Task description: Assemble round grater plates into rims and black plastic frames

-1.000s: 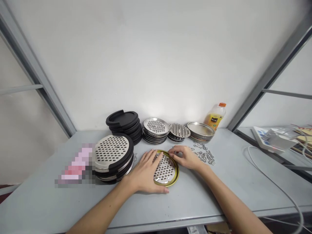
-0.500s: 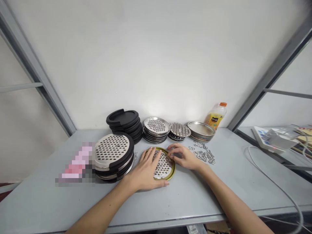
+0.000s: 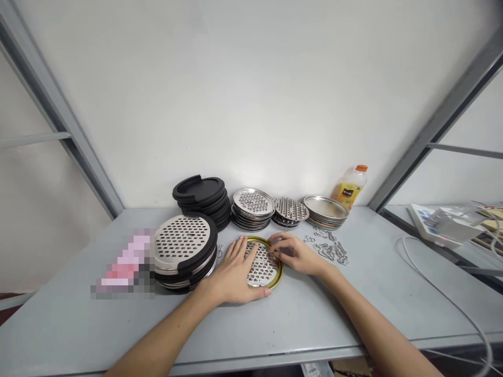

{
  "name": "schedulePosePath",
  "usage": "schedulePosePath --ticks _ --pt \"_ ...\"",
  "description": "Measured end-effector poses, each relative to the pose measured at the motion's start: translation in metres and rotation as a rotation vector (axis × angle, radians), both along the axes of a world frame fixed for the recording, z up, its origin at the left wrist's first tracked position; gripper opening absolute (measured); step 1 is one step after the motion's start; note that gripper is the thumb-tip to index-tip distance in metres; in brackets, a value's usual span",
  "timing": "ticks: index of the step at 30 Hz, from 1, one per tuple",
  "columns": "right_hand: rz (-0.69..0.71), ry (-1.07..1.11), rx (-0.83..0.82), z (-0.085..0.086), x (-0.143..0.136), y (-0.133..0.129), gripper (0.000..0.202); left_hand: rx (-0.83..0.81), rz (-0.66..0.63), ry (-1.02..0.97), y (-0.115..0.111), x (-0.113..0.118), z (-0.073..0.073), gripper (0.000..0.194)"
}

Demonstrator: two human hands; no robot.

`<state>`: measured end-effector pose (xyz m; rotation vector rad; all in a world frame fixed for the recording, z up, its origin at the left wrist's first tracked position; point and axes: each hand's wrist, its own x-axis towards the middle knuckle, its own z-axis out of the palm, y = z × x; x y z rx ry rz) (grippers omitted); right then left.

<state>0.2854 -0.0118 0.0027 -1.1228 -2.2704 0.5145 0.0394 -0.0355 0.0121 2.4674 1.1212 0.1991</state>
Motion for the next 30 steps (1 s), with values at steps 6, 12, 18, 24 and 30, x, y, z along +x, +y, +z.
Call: schedulePosePath --ticks 6,12,18,24,30 --pt "-0.002 -0.006 -0.007 -0.001 0.004 0.001 0.013 0.069 -0.044 -0.032 0.002 -0.003 0.002 0.097" --pt "0.028 -0.007 -0.029 0.003 0.007 0.000 0.010 0.098 -0.042 -0.041 -0.002 0.001 0.004 0.086" --pt "0.053 0.007 -0.103 0.009 0.006 -0.004 0.009 0.107 0.077 -0.055 0.000 0.007 -0.008 0.083" --pt "0.071 0.024 -0.135 0.007 0.007 -0.001 0.010 0.061 0.131 -0.035 0.005 0.004 -0.008 0.087" --pt "0.083 0.007 -0.168 0.006 0.009 0.000 0.013 0.021 0.130 0.003 0.001 0.003 0.004 0.083"
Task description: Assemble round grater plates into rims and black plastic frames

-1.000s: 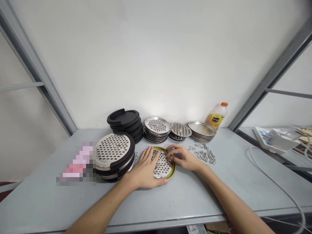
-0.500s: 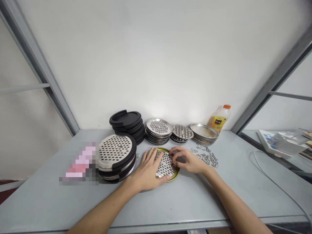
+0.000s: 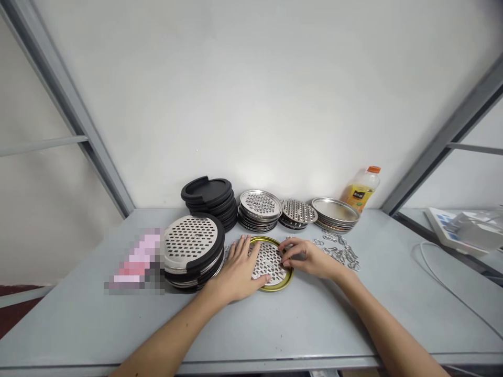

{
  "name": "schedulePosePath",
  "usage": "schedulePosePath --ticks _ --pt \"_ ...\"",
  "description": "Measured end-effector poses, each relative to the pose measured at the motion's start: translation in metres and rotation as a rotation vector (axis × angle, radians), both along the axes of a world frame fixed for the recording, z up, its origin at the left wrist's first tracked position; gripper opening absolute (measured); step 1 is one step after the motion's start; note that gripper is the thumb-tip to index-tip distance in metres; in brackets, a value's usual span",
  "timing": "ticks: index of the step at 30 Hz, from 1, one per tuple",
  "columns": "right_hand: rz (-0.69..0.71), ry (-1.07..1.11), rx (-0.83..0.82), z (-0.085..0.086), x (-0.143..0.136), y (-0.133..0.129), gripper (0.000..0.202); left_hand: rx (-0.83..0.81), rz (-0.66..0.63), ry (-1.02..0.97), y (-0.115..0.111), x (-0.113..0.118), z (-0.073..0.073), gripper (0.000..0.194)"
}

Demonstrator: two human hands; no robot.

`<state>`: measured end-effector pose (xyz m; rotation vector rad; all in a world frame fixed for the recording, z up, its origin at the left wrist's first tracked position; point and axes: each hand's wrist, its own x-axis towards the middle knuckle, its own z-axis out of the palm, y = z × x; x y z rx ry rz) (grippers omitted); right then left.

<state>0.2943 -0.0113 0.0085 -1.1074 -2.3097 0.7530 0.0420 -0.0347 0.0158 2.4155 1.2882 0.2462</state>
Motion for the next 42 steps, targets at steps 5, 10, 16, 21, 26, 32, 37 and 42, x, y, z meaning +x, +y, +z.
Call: schedulePosePath --ticks 5,10,16,21,26,32,37,42 --pt "-0.003 -0.007 0.033 -0.001 -0.001 0.000 0.012 0.029 -0.049 -0.014 -0.002 -0.001 0.000 0.079" --pt "0.005 -0.025 0.057 0.000 -0.003 -0.001 0.013 0.090 -0.098 -0.042 -0.002 0.001 -0.008 0.087" --pt "0.044 -0.069 0.125 0.005 -0.010 -0.005 0.018 0.100 -0.125 -0.030 -0.004 0.002 -0.007 0.092" --pt "0.054 -0.066 0.140 0.003 -0.012 -0.007 0.017 0.092 -0.131 0.000 -0.002 0.002 -0.008 0.101" --pt "0.032 -0.017 0.097 0.002 -0.012 -0.008 0.016 0.121 -0.161 -0.004 0.001 0.002 -0.012 0.112" --pt "-0.084 0.143 0.066 0.002 -0.007 -0.002 0.014 0.173 -0.173 -0.010 0.003 0.002 -0.016 0.111" --pt "-0.230 0.103 0.157 -0.005 -0.001 0.005 0.018 0.244 -0.170 -0.051 0.001 0.005 -0.017 0.103" --pt "-0.236 0.028 0.180 -0.007 -0.001 0.005 0.020 0.278 -0.167 -0.053 0.002 0.004 -0.017 0.108"
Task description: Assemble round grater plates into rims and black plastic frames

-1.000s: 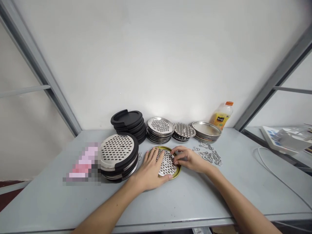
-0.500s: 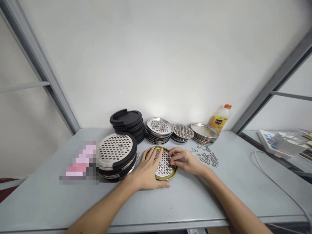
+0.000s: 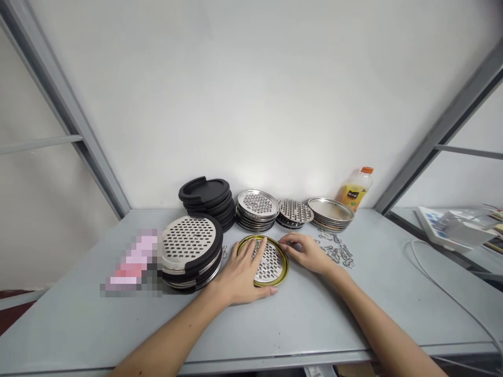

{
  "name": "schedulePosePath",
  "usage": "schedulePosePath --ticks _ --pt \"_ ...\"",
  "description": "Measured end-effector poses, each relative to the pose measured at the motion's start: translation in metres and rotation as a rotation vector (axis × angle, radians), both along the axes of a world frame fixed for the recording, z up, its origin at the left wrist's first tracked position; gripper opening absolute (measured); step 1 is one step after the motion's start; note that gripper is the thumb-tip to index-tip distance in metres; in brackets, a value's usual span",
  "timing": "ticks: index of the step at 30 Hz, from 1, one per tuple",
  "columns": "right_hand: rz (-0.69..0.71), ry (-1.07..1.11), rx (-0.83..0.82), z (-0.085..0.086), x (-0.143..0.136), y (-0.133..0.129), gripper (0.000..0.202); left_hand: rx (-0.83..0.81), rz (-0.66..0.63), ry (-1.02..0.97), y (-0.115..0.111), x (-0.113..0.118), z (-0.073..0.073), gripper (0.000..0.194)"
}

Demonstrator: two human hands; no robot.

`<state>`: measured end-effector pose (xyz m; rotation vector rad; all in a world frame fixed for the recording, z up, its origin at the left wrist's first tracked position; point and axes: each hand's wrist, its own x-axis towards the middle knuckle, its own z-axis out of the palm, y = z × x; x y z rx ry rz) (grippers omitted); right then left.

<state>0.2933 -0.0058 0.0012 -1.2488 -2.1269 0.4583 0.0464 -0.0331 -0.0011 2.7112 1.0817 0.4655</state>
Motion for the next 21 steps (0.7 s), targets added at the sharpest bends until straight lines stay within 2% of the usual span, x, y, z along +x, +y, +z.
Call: schedulePosePath --ticks 4,9,13,18,21 --pt "-0.001 -0.016 0.035 -0.001 -0.001 0.000 0.020 -0.005 0.011 -0.011 0.001 0.000 0.000 0.114" --pt "-0.076 0.003 0.101 -0.001 0.001 0.000 0.018 -0.032 0.048 0.011 0.001 0.001 -0.001 0.105" --pt "-0.071 0.004 0.096 -0.002 0.003 0.001 0.017 -0.069 0.041 0.047 0.002 0.001 0.004 0.099" --pt "0.055 0.031 0.108 -0.005 0.004 0.002 0.052 -0.144 0.065 -0.021 0.002 -0.003 0.010 0.086" --pt "0.105 0.039 0.122 -0.006 0.003 0.003 0.049 -0.183 0.027 -0.104 0.001 -0.005 0.013 0.083"
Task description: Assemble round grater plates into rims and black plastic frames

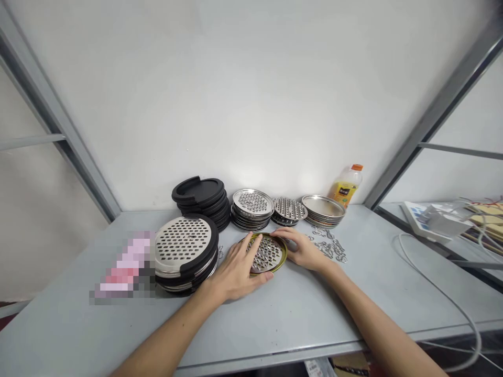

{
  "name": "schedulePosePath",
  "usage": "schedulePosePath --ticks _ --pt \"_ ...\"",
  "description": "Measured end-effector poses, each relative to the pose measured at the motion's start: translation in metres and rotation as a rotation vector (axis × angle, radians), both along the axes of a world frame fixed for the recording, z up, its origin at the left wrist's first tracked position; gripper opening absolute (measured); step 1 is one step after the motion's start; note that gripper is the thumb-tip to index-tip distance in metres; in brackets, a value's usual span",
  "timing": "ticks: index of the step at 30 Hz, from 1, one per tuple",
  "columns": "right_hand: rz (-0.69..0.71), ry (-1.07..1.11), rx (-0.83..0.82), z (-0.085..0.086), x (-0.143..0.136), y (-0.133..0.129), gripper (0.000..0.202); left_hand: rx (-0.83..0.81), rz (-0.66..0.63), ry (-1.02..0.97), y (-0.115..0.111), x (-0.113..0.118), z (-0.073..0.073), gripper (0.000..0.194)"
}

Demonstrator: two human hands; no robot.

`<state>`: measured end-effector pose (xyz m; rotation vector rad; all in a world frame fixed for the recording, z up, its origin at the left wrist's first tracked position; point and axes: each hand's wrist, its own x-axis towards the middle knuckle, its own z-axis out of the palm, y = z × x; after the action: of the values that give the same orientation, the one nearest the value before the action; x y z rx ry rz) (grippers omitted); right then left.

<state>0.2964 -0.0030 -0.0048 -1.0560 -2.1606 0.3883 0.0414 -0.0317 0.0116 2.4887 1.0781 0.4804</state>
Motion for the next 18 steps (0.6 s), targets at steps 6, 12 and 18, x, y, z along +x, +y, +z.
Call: schedulePosePath --ticks 6,12,18 --pt "-0.041 0.061 0.033 -0.0021 0.0019 0.0015 0.023 -0.018 -0.089 -0.064 -0.0031 0.0011 0.0006 0.085" --pt "-0.096 0.149 0.122 0.0010 0.0030 0.0008 0.019 0.123 -0.059 -0.088 -0.0020 0.0030 -0.0004 0.089" --pt "-0.151 0.299 0.109 0.0049 0.0034 0.0003 0.018 0.431 -0.021 -0.314 -0.0030 0.0058 0.0053 0.069"
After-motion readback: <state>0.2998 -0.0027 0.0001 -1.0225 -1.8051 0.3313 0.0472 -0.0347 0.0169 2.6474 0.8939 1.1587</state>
